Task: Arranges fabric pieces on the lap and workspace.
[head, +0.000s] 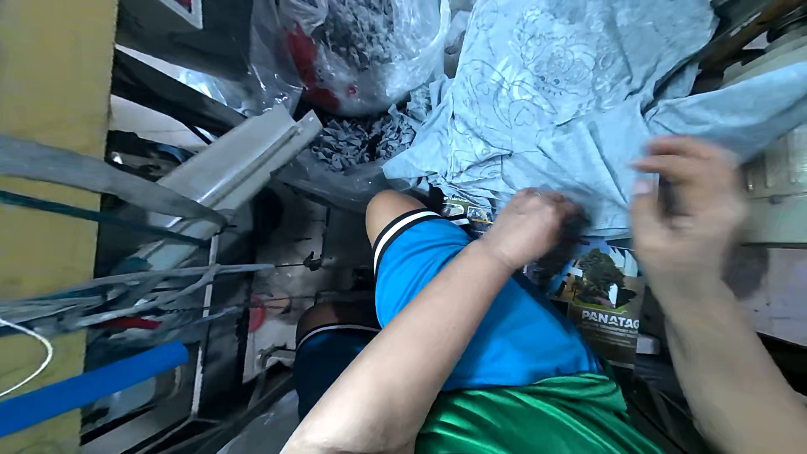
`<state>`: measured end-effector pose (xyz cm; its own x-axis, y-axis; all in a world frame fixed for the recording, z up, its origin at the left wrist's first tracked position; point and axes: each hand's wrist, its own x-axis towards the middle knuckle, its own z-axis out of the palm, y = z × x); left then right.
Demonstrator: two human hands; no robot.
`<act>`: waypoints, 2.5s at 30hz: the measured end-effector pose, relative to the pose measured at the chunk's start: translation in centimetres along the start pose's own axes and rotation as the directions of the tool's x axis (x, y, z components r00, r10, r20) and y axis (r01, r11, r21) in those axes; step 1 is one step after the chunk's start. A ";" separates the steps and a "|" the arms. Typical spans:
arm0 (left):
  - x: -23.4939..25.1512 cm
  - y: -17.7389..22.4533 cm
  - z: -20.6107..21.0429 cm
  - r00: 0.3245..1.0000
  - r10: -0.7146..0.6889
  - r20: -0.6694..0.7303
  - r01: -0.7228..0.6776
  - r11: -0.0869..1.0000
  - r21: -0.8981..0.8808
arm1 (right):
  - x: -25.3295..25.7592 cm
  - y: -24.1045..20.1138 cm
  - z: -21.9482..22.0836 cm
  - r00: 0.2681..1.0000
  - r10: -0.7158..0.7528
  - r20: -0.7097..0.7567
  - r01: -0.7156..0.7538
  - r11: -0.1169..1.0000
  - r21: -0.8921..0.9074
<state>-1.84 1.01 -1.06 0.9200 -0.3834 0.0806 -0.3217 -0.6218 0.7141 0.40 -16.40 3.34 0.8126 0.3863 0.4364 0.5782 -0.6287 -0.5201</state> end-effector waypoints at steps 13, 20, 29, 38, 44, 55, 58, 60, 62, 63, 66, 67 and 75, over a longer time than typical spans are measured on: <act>-0.5 -3.6 -3.9 0.706 -0.684 0.185 0.573 0.705 0.419 | 4.2 6.0 4.8 0.807 0.315 0.500 -0.073 0.893 -0.445; -0.8 -4.2 -4.3 0.766 -0.622 0.162 0.516 0.746 0.421 | 0.5 9.2 0.8 0.880 0.370 0.298 -0.274 0.908 -0.317; -1.3 -6.4 -6.0 0.770 -0.600 0.218 0.413 0.729 0.546 | -5.4 8.7 2.2 0.877 0.280 0.390 -0.133 0.922 -0.364; -0.1 -7.8 -6.5 0.844 -0.517 0.145 0.387 0.773 0.503 | -0.4 7.7 4.1 0.845 0.465 0.263 -0.269 0.796 -0.542; 1.9 -6.7 -6.9 0.825 -0.550 0.128 0.400 0.729 0.555 | 5.5 7.4 3.3 0.700 0.647 0.302 -0.432 0.721 -0.541; 1.0 -0.1 -12.4 0.956 -0.284 0.072 0.183 0.772 0.609 | 4.1 1.9 -3.6 0.705 0.683 0.190 -0.596 0.716 -0.363; -1.2 0.7 -11.5 0.925 -0.336 0.179 0.164 0.776 0.609 | 1.7 1.0 -3.4 0.685 0.671 0.285 -0.542 0.730 -0.416; -2.9 0.2 -10.6 0.889 -0.389 0.240 0.177 0.776 0.605 | -0.2 0.7 -2.4 0.607 0.684 0.404 -0.512 0.726 -0.459; -4.7 -1.3 -9.7 0.882 -0.415 0.224 0.214 0.776 0.594 | -1.9 0.0 -1.4 0.558 0.665 0.497 -0.462 0.746 -0.480; -5.4 -2.1 -9.7 0.888 -0.421 0.186 0.246 0.775 0.583 | -2.2 -0.9 -1.2 0.517 0.660 0.545 -0.449 0.751 -0.484; -5.6 -3.0 -12.3 0.908 -0.412 0.078 0.302 0.771 0.562 | -0.8 -3.6 -1.6 0.488 0.654 0.578 -0.440 0.756 -0.484; -5.4 -2.7 -13.6 0.931 -0.365 0.025 0.289 0.774 0.563 | 0.0 -4.4 -2.3 0.536 0.640 0.550 -0.444 0.768 -0.461; -4.2 -2.8 -16.7 0.977 -0.166 -0.133 0.213 0.749 0.628 | 4.0 -7.7 -4.9 0.618 0.561 0.551 -0.316 0.818 -0.480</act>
<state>-1.04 15.79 8.24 0.9822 -0.1803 0.0525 -0.1853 -0.9759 0.1154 -1.16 -13.38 12.68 0.8671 0.2574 -0.4264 0.1813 -0.9605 -0.2111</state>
